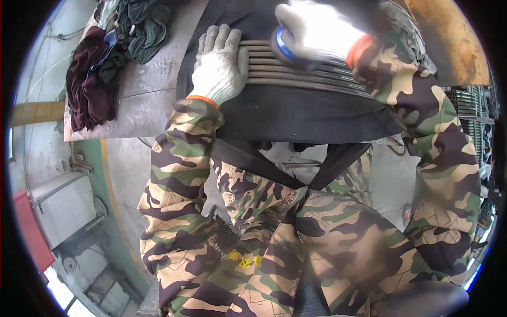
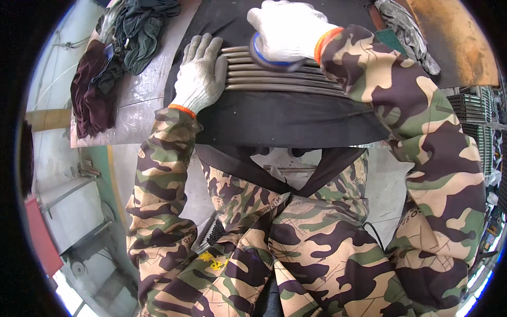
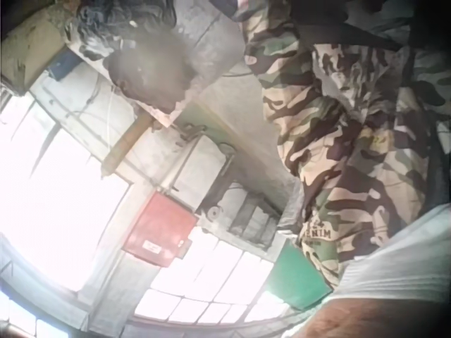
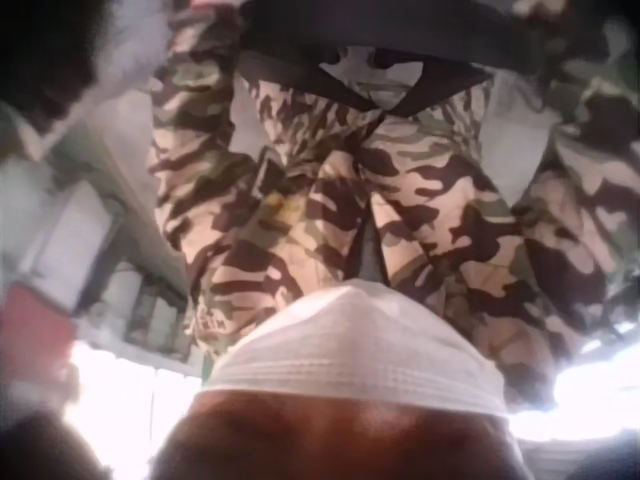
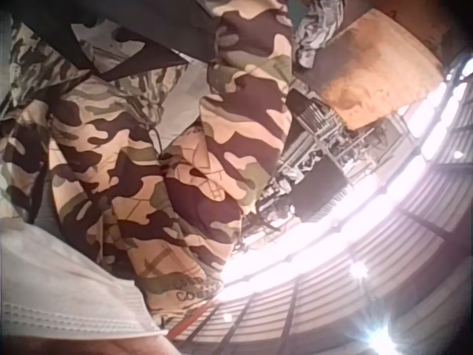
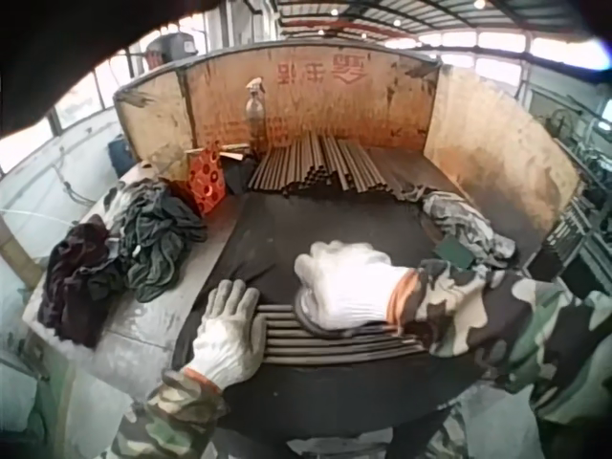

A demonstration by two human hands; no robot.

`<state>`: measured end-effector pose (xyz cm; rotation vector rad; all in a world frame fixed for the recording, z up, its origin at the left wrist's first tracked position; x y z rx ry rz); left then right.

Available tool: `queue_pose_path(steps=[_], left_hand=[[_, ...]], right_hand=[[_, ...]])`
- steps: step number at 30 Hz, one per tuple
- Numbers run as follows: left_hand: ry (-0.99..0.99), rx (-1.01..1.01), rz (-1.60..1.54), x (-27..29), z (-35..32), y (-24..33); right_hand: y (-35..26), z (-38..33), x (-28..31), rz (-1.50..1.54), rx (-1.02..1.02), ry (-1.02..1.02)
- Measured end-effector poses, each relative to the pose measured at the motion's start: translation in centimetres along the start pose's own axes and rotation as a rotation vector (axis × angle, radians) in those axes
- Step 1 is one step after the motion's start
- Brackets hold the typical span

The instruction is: Sanding the surface of a bundle of metal rods using a handheld power sander

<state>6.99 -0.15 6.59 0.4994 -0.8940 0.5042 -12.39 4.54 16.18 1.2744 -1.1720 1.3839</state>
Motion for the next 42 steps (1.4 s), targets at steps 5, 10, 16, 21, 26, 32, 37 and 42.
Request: queue_pose_path(steps=[5,10,16,21,26,32,37,42], left_hand=[[-0.031,-0.024,-0.178,0.5,-0.6,-0.1],[0.006,0.069,-0.083,0.3,-0.3,0.7],[-0.106,0.08,0.1,1.1,0.0,-0.7],[0.006,0.025,0.135,-0.1,1.4,0.5],[0.0,0.054,0.161,0.7,1.4,-1.1],[0.041,0.039,0.15,-1.6,2.6,0.8],[0.041,0.088,0.177,-1.3,2.0,-0.4],[0.015,0.058,0.164,-1.1,2.1,-0.6]], right_hand=[[-1.9,-2.1,-0.2,0.001,0.105,0.081],[-1.4,-1.9,-0.2,-0.009,0.046,0.018],[-2.0,0.6,-1.5,0.022,0.082,0.069],[-2.3,-3.5,-0.3,0.018,0.189,0.142],[-1.1,0.0,-1.0,0.085,-0.026,-0.114],[-1.3,-2.5,-1.0,0.0,0.115,0.084],[-1.7,-2.1,-0.9,-0.001,0.165,0.09],[-0.8,-0.1,-0.6,0.007,0.091,0.064]])
Point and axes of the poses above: each hand's wrist, its own z-axis towards the middle knuckle, its own x-axis out of the back of the hand, y = z × x, the point moved 4 cm from there along z, towards the middle knuckle, and after that the axes turned 6 degrees about y, right-handed, at the moved point
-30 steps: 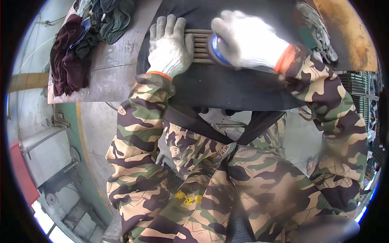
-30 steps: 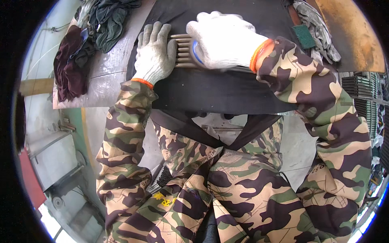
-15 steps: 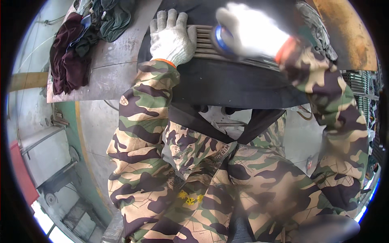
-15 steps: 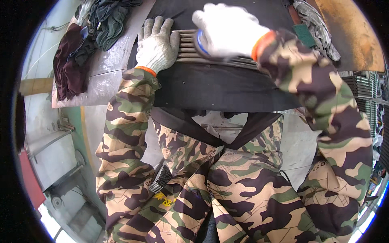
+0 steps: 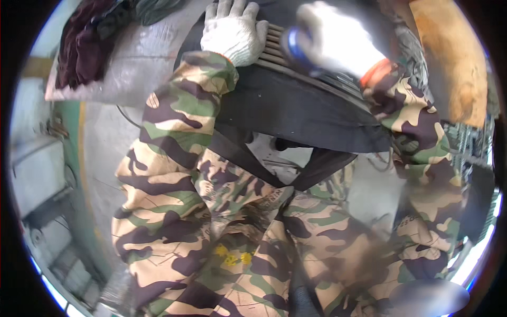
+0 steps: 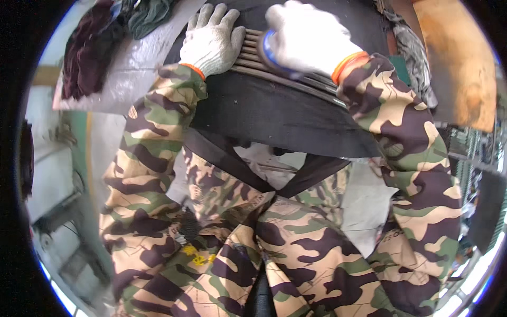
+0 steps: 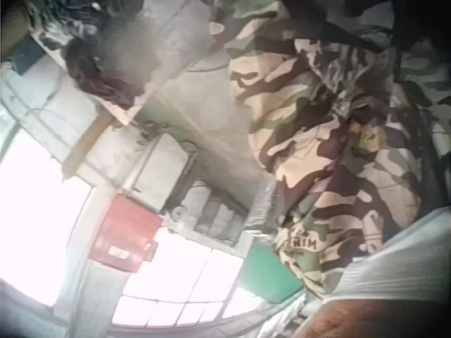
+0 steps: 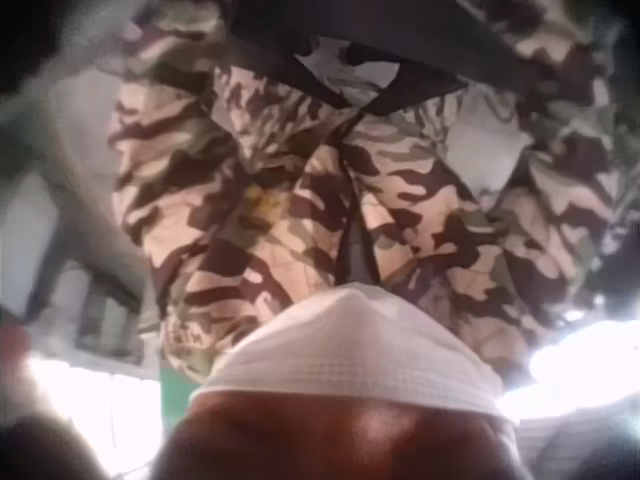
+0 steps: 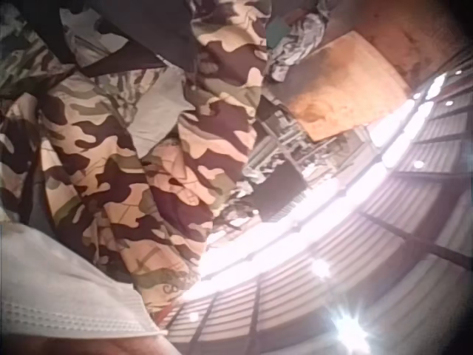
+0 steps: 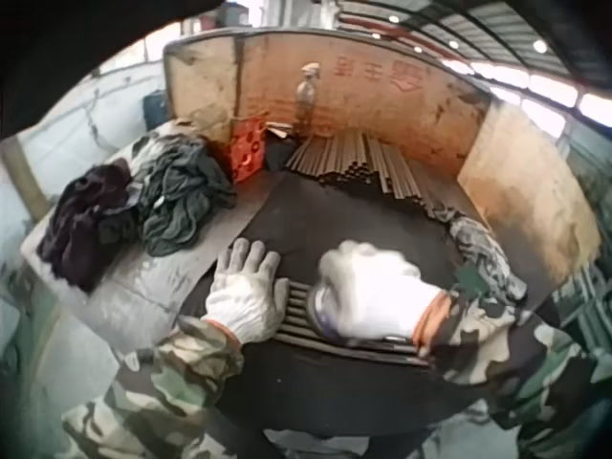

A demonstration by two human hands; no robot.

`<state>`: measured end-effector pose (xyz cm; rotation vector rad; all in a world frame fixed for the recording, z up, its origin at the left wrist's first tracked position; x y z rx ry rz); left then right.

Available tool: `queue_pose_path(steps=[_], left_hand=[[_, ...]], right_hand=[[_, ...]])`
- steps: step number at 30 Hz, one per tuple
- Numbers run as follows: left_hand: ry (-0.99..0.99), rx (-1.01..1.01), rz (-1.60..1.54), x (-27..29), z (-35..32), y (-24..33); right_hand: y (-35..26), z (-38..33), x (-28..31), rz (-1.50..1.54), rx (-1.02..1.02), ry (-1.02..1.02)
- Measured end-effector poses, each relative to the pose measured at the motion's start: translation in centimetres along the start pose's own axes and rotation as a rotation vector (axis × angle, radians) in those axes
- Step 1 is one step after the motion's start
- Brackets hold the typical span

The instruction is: Sanding the surface of a bundle of metal rods using a handheld power sander

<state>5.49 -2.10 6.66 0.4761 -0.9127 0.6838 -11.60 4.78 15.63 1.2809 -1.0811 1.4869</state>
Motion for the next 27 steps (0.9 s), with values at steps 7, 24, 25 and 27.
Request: queue_pose_path(steps=[7,24,25,27], left_hand=[[0.092,0.118,-0.115,1.9,-1.0,-0.3],[0.119,-0.017,0.038,1.6,-1.8,-0.1],[0.166,-0.046,0.008,1.7,-0.9,0.0],[0.124,-0.057,-0.075,1.7,-0.4,0.7]], right_hand=[[-2.6,-2.0,0.3,-0.031,0.124,0.091],[1.1,-4.6,0.7,-0.021,0.082,0.091],[1.8,-4.6,1.8,-0.06,0.063,0.098],[3.8,-4.9,2.1,-0.125,-0.032,0.083]])
Point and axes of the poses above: each hand's wrist, its own z-axis towards the middle knuckle, its own x-axis out of the back of the hand, y = z × x, the point moved 4 cm from there along z, towards the middle knuckle, and after that the axes turned 6 degrees about y, right-handed, at the moved point
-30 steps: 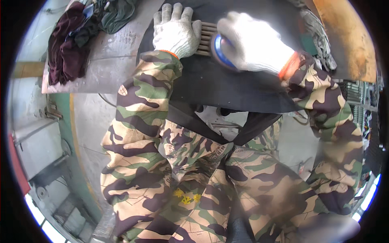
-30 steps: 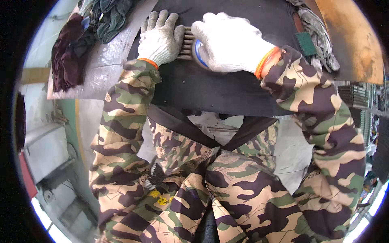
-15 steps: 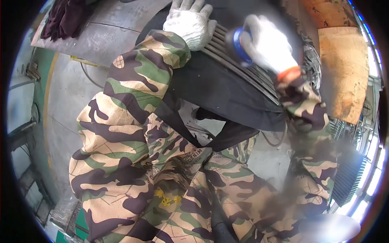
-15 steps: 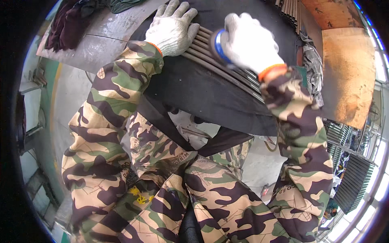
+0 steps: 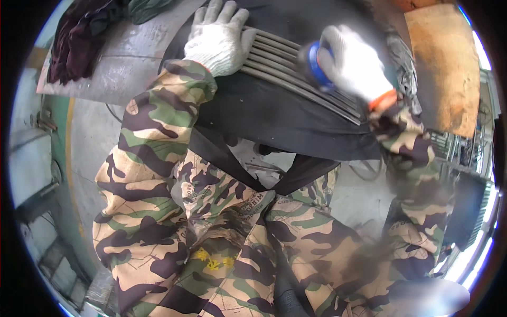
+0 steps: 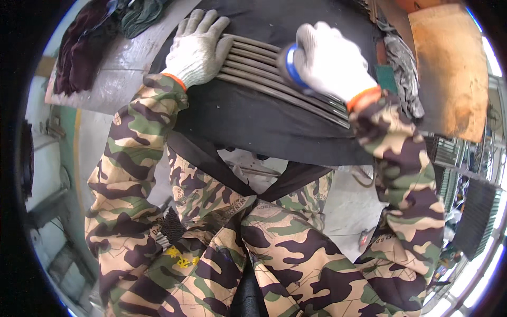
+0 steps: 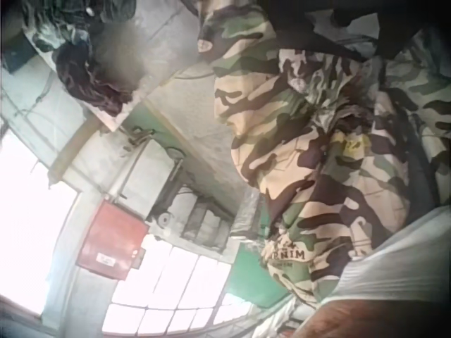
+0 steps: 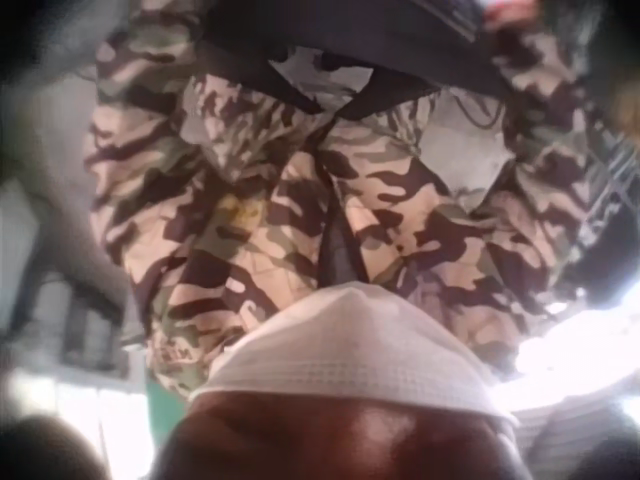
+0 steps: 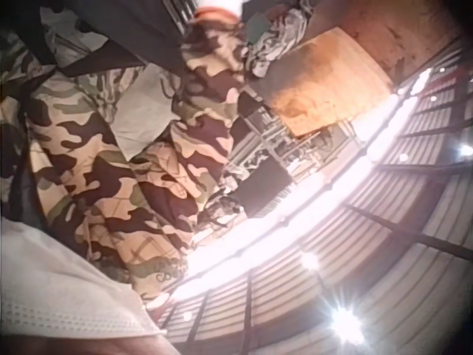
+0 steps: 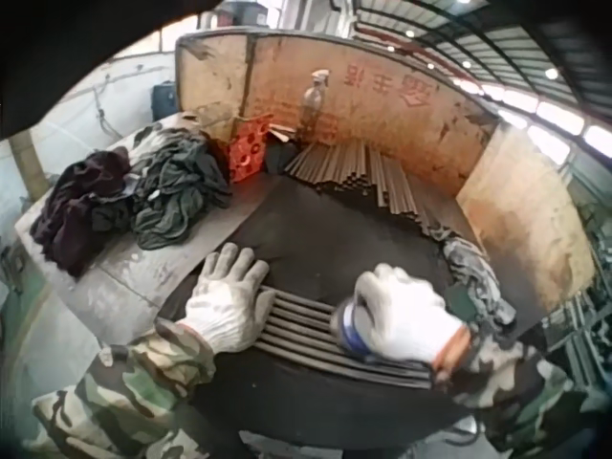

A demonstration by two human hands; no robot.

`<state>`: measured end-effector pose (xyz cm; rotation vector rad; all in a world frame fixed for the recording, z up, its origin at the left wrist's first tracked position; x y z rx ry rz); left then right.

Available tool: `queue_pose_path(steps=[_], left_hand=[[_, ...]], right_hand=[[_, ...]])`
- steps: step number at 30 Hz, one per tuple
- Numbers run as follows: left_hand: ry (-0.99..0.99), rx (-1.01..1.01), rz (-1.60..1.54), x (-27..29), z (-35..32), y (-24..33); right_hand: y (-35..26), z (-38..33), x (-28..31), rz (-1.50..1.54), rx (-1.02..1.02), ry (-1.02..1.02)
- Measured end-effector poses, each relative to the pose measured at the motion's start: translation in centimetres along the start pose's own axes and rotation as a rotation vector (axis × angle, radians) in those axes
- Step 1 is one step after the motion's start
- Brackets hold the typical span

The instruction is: Sanding the surface of a bundle of metal rods using a handheld power sander

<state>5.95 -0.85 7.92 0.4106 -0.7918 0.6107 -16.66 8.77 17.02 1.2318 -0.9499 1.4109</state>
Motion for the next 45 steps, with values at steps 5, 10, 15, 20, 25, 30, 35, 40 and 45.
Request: queue_pose_path(steps=[5,10,15,20,25,30,35,40,45], left_hand=[[-0.109,0.027,-0.013,0.6,-1.5,0.0],[-0.088,-0.031,0.016,1.3,-2.0,-0.5],[-0.258,0.022,0.033,0.4,-1.3,0.0],[-0.236,0.009,0.061,-0.4,-1.6,-1.3],[-0.246,0.002,0.028,1.0,-1.0,-0.7],[-0.184,-0.047,0.012,0.8,-2.1,-0.7],[-0.187,-0.032,0.057,0.9,-2.2,-1.3],[-0.309,0.052,0.013,1.0,-1.0,-0.7],[-0.305,0.058,-0.018,1.1,-1.5,-0.2]], right_hand=[[0.4,-2.7,-0.5,0.07,0.051,0.04],[2.5,-2.2,-1.1,0.055,-0.057,-0.061],[2.1,-6.7,0.6,0.077,0.083,-0.012],[3.8,-7.5,0.8,0.063,0.038,0.018],[2.4,-9.2,1.6,0.131,0.121,0.064],[2.2,-8.7,1.8,0.084,0.097,0.031],[3.4,-6.5,0.7,0.061,0.073,0.058],[0.7,-7.2,2.0,0.14,0.15,-0.013],[1.7,-4.9,1.2,0.047,0.037,-0.062]])
Point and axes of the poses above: each hand's wrist, its own z-axis towards the middle knuckle, its own x-axis out of the back of the hand, y = z × x, the point moved 4 cm from there along z, towards the middle knuckle, and after that the axes turned 6 degrees about y, right-handed, at the moved point
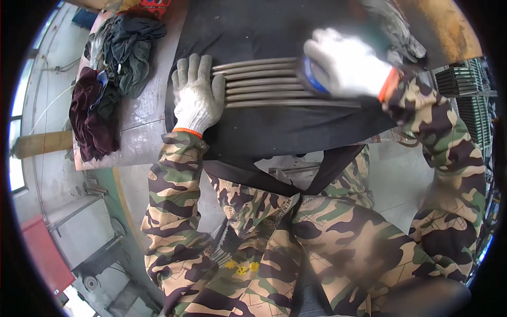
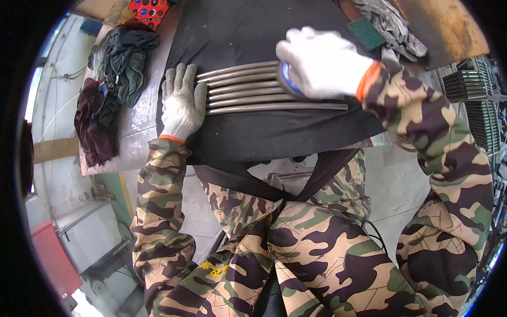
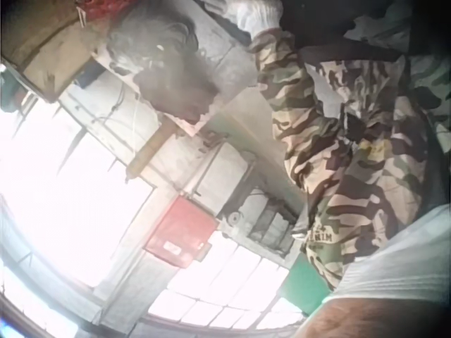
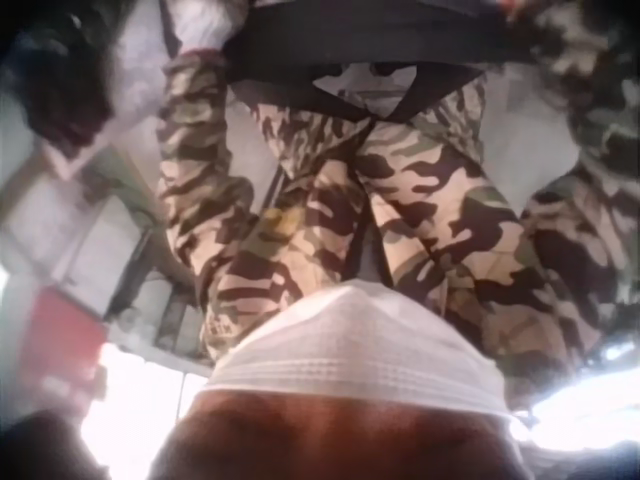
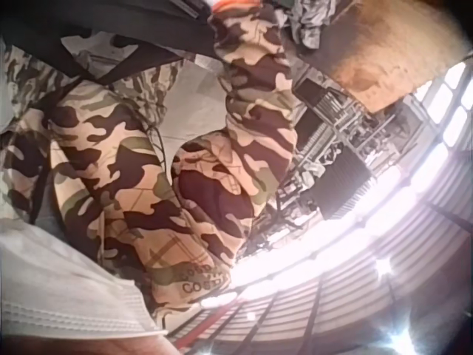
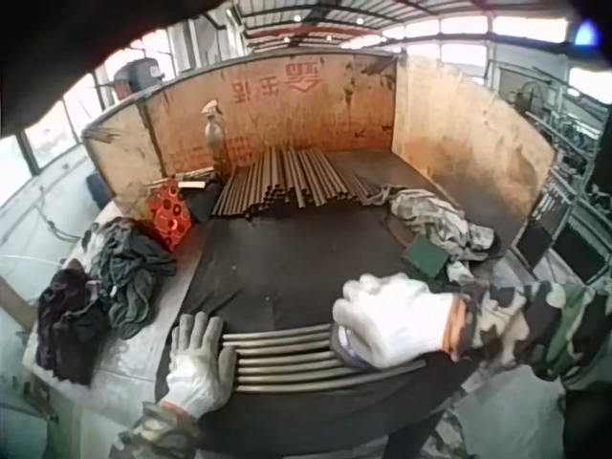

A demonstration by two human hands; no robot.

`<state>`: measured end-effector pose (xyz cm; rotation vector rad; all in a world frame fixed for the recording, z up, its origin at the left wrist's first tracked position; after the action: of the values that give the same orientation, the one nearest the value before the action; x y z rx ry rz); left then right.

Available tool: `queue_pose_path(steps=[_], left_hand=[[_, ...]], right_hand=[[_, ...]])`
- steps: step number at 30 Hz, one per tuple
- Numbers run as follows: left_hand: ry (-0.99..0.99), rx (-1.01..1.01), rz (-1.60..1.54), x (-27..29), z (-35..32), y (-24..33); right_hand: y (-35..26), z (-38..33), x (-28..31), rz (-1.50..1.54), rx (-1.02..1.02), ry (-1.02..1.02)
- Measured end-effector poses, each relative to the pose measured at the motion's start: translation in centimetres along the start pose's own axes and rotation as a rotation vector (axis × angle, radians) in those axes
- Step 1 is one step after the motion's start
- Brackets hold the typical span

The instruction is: Sanding the surface of a bundle of metal rods using a handheld power sander

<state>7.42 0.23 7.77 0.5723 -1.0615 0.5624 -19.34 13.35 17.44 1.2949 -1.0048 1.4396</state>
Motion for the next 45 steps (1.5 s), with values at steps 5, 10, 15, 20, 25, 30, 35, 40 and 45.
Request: queue_pose_path(steps=[5,10,15,20,25,30,35,40,45], left_hand=[[-0.067,0.034,-0.009,1.4,-0.8,0.0],[0.006,-0.02,-0.04,-0.5,-0.2,1.6],[-0.009,0.016,0.014,1.7,-1.2,-0.7],[0.036,-0.027,-0.071,0.7,-0.3,1.0],[-0.011,0.009,0.0,1.3,-0.9,0.2],[0.073,-0.065,-0.019,0.8,-1.1,0.6],[-0.018,-0.016,-0.052,-0.2,-0.9,0.8],[-0.088,-0.005,-0.062,-0.1,-0.3,1.0],[0.02,-0.034,-0.001,1.0,-0.8,-0.1]], right_hand=[[-2.2,0.8,-0.4,0.067,0.081,0.019],[-2.6,-0.7,-0.1,0.055,0.063,0.033],[-3.6,4.7,-0.7,0.073,0.063,-0.009],[-6.4,1.9,0.2,0.137,0.152,0.012],[-5.5,7.0,-0.3,0.048,0.08,0.074],[-7.4,5.0,-0.7,0.149,0.107,-0.099],[-5.8,6.7,-1.0,0.1,-0.009,-0.058],[-7.3,7.2,-1.0,0.126,0.018,-0.113],[-8.0,8.3,-0.4,0.113,0.003,-0.151]])
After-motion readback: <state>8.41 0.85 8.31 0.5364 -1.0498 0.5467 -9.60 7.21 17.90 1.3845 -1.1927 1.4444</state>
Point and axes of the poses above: each hand's wrist, its own z-axis towards the middle knuckle, its own x-axis out of the back of the hand, y = z × x, the point moved 4 cm from there along z, towards the middle knuckle, and after that the axes turned 6 degrees about y, right-handed, at the moved point
